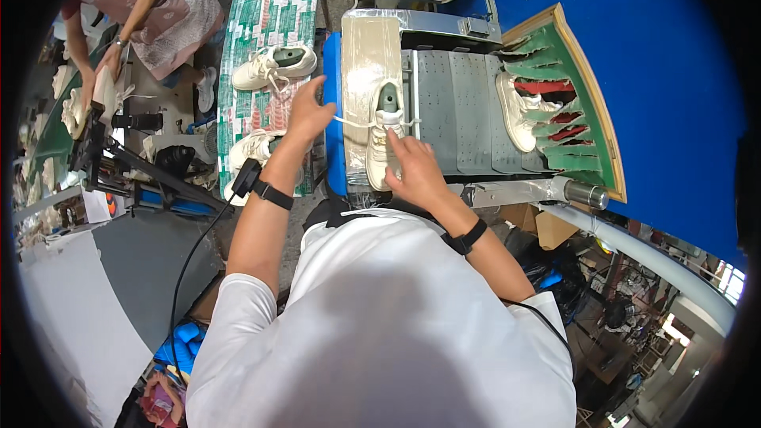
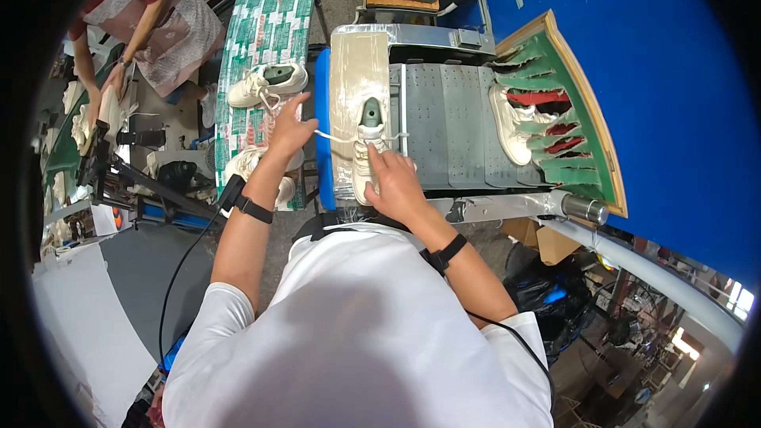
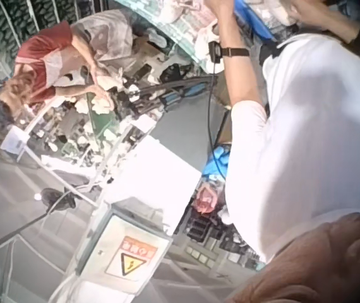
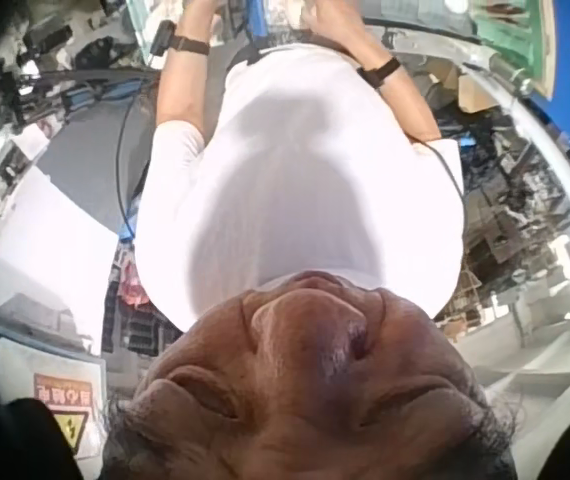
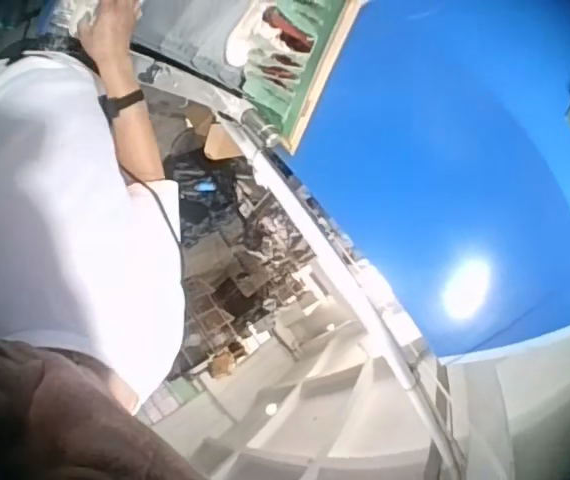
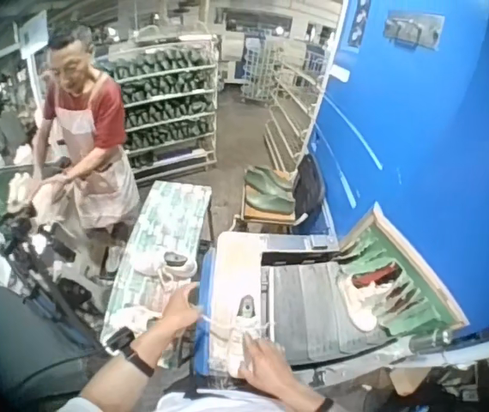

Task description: Manually process and clean cream-colored shoes at an industrial workstation.

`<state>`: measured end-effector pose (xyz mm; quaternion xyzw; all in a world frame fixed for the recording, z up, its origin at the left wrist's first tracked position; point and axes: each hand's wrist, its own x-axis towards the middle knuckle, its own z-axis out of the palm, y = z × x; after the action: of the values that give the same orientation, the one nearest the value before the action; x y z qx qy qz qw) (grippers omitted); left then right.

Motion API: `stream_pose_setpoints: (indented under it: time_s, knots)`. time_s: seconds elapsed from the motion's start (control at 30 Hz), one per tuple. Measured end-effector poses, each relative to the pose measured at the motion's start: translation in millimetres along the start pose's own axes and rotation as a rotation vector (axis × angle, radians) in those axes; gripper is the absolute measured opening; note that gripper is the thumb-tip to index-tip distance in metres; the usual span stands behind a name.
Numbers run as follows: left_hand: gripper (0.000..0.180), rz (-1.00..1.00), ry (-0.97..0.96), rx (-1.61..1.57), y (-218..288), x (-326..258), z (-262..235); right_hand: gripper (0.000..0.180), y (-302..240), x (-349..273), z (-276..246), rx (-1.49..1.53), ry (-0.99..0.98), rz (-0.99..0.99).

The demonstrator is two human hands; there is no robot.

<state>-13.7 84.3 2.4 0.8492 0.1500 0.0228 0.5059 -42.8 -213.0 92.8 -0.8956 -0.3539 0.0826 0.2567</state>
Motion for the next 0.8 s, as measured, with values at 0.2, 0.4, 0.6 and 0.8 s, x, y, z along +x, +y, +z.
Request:
stream_pose_setpoints:
  time_s: [0.2, 0.4, 0.6, 0.8]
  knots:
    - [0.065, 0.145, -0.301, -0.137, 51, 3, 56, 0.078, 7, 6, -1, -0.236, -0.061, -0.125]
    - [0.063, -0.096, -0.501, -0.293, 49, 19, 54, 0.066, -3, 29, 6, 0.756, -0.264, 0.386]
    - [0.064, -0.014, -0.538, -0.187, 54, 17, 45, 0.062, 5, 4, -61, 1.427, -0.734, 0.337]
    - [0.072, 0.042, -0.405, -0.269, 65, 1, 60, 0.063, 18, 3, -27, 0.172, -0.089, 0.18]
